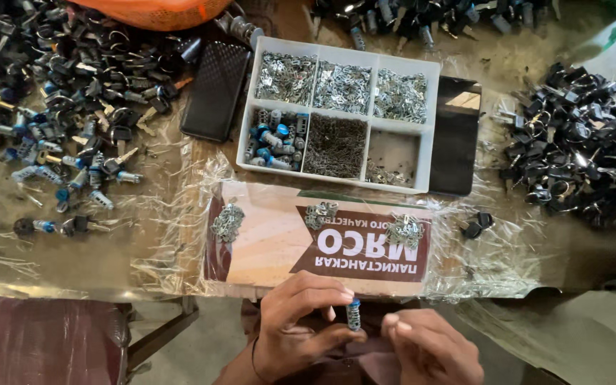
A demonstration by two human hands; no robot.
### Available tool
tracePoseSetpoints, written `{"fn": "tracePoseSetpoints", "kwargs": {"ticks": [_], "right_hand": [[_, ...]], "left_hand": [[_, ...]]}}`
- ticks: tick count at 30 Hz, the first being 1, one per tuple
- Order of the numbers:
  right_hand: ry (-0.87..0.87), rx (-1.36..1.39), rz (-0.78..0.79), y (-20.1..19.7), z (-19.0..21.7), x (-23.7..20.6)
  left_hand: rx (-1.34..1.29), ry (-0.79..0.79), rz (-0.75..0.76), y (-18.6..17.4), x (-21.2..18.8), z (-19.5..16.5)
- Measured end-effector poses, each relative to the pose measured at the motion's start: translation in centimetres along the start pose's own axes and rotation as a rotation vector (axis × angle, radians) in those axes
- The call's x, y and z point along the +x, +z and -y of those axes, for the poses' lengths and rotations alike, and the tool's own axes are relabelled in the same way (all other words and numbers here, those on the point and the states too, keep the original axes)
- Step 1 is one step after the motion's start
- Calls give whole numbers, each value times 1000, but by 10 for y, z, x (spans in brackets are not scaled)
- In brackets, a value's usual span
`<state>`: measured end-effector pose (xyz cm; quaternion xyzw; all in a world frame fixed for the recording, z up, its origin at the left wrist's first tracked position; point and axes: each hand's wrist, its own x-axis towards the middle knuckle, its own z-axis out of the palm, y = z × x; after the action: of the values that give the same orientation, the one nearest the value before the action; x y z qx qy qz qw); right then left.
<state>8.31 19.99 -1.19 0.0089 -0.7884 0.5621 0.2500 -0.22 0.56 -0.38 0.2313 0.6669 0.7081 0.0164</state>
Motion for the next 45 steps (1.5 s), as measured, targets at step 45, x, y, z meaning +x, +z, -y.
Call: {"fn": "tracePoseSetpoints", "kwargs": {"ticks": [45], "right_hand": [[-270, -681, 622, 182, 44, 80]], "left_hand": [[261, 87, -451, -152, -45, -26]]}}
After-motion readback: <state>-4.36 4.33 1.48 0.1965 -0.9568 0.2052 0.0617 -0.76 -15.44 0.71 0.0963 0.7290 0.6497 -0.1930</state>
